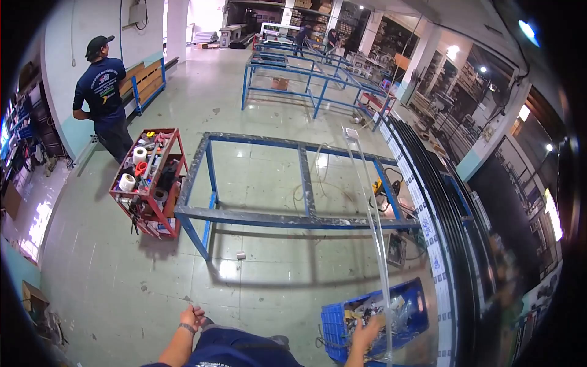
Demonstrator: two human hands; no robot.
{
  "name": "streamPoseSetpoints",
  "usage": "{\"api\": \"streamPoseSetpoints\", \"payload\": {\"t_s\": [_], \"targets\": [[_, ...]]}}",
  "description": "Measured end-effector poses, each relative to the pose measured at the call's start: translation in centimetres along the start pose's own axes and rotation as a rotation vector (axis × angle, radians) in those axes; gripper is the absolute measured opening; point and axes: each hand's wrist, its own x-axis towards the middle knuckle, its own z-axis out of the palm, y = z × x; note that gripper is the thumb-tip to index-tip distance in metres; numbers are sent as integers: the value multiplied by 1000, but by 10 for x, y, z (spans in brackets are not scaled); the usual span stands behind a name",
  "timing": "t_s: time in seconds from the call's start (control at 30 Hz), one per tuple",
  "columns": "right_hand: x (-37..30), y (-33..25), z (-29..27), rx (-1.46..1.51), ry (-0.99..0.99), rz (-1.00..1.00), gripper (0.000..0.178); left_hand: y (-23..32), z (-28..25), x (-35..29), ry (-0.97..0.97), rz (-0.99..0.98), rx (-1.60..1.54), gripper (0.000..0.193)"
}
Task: The person applies white tape to long metal rods by hand, wrapping the tape around each rod.
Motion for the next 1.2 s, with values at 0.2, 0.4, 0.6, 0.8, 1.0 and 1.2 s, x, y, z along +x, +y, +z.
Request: {"api": "streamPoseSetpoints", "payload": {"t_s": [0.2,0.4,0.6,0.8,1.0,1.2], "targets": [[-118,-365,105,551,-521,-435,76,127,-65,10,-389,-18,11,83],[-316,-706,56,1004,-858,-1275,79,253,-72,21,-656,217,-307,89],[-399,-851,75,1090,-831,-1683,77,339,-143,5,-777,620,-508,81],[-472,-983,162,1465,-1478,-460,87,427,-182,-70,-240,889,78,77],[-511,-1079,182,1146,-2091,344,98,510,-263,43,203,1084,835,72],[-513,-1193,265,984,-2380,298,85,592,-385,197,402,800,854,65]]}}
